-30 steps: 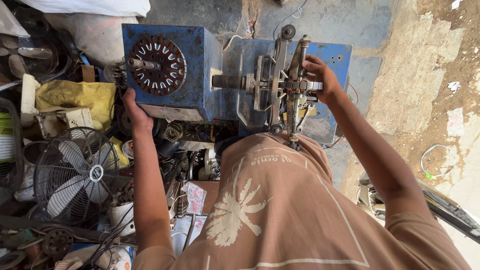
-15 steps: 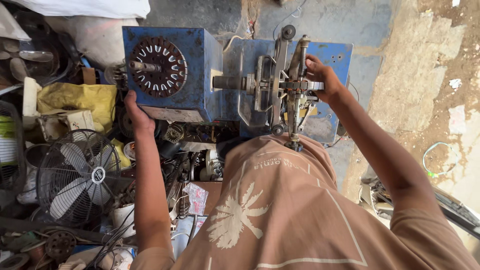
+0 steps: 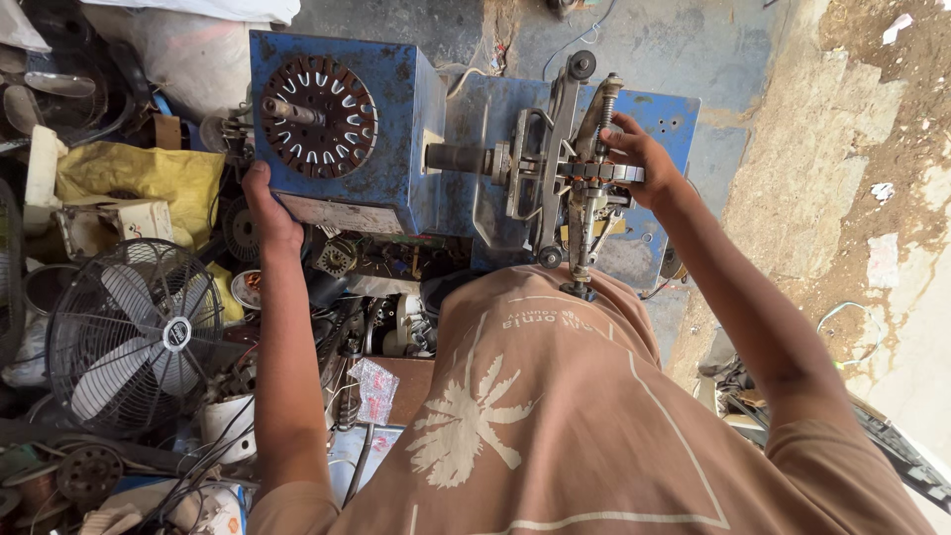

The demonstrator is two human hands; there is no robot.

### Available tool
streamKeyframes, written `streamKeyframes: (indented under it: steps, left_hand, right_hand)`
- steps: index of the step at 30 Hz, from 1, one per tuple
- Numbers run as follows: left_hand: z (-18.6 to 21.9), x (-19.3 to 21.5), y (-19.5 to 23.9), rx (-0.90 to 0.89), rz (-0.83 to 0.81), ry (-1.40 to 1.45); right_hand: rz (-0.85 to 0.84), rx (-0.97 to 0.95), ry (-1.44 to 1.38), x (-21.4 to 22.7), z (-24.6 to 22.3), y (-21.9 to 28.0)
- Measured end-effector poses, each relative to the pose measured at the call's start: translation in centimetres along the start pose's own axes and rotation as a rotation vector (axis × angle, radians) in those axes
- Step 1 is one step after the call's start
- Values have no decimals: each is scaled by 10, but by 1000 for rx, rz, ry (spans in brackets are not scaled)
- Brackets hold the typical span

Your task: The person winds copper wire onto a motor stator using a specialized winding machine, securing the wire ends and rotating the components by hand.

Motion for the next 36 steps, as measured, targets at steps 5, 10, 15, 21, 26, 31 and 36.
streamKeyframes:
  steps: [5, 10, 15, 21, 26, 31, 36]
  left_hand:
    - [-2, 3, -4, 5, -2, -17]
    - [8, -11, 1, -40, -57, 14]
    - [18, -22, 9, -41, -92, -8]
    - [16, -18, 6, -13, -31, 5]
    - [10, -11, 2, -11, 7, 8]
    - [12, -13, 7, -6, 4, -38]
    - [12, -12, 7, -3, -19, -52]
  right_hand:
    - [-13, 28, -13, 4, 2, -4]
    - [33, 19, 1, 6, 3, -3]
    - [16, 16, -20, 5, 3, -5]
    - [15, 20, -6, -2, -2, 4]
    - [37, 11, 11, -4, -5, 7]
    - [50, 6, 32, -3, -4, 7]
    - [3, 27, 18, 5, 1, -2]
Point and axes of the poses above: each hand's wrist, its own y-axis away from the middle knuckle, its own x-axis out of the back of the hand, z = x × y, the point moved 5 cm from there along -y, towards the middle knuckle, and after that the axes turned 6 degrees about z, right-handed, at the moved point
